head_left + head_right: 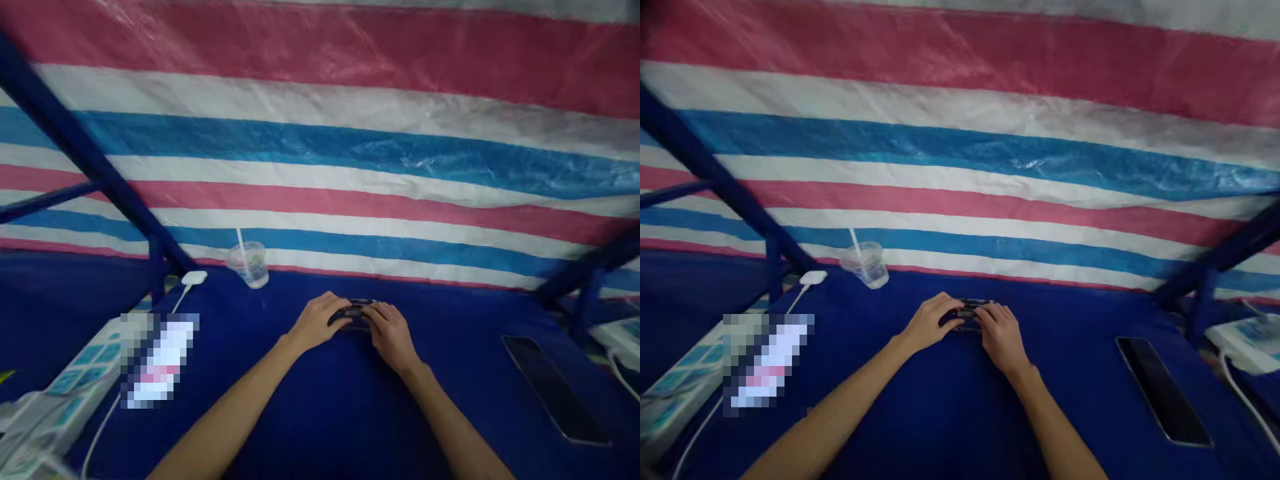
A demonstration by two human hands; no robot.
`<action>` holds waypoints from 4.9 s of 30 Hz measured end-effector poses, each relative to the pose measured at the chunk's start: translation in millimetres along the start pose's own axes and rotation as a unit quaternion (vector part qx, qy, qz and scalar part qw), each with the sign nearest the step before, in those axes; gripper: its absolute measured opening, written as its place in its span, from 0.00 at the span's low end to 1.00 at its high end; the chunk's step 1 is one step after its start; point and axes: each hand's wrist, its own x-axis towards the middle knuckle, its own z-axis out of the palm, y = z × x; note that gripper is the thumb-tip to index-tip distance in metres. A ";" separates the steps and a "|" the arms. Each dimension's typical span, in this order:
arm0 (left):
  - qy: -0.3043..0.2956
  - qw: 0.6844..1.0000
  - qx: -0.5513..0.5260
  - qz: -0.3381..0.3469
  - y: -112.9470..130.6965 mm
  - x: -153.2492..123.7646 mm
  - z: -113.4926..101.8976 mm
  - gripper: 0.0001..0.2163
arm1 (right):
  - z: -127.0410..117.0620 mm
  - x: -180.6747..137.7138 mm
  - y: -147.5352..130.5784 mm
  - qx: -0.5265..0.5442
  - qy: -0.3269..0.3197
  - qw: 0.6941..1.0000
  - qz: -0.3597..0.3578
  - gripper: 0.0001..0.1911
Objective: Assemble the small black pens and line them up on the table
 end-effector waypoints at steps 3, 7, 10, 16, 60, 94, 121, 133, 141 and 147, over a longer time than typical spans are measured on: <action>-0.008 1.000 -0.018 0.008 -1.1 1.5 -0.9 0.06 | -0.6 0.7 -0.2 0.010 -0.001 1.000 -0.003 0.10; -0.016 0.999 -0.035 0.009 0.4 2.9 -3.6 0.07 | -1.4 1.6 -1.0 0.023 -0.011 1.000 -0.001 0.10; -0.007 0.999 -0.035 0.001 1.9 3.5 -4.3 0.08 | -2.3 2.3 -1.7 0.025 -0.011 1.000 0.006 0.11; -0.028 0.999 -0.037 0.000 1.6 3.3 -4.9 0.08 | -3.1 3.7 -3.2 0.023 -0.010 1.000 0.003 0.10; 0.030 0.996 0.005 -0.085 -3.8 4.6 -4.2 0.08 | -5.2 0.1 14.4 0.022 0.045 0.996 0.072 0.13; -0.021 0.999 -0.014 -0.023 -5.1 2.0 -1.2 0.09 | 4.3 0.0 2.3 0.042 -0.025 0.999 0.021 0.06; 0.002 0.999 -0.006 -0.054 -5.6 1.9 -2.1 0.10 | 1.2 0.3 2.9 0.056 -0.005 0.997 0.056 0.04; 0.025 0.999 -0.008 -0.024 -6.8 5.0 -0.6 0.06 | 1.8 1.2 7.9 0.047 -0.036 0.997 0.051 0.06; 0.016 0.999 -0.005 -0.032 -4.7 4.2 -2.4 0.06 | 0.8 2.0 5.4 0.063 -0.027 0.996 0.057 0.06; 0.008 0.999 -0.004 -0.034 -4.0 5.8 -2.5 0.08 | -0.8 3.3 2.1 0.054 -0.003 0.997 0.057 0.05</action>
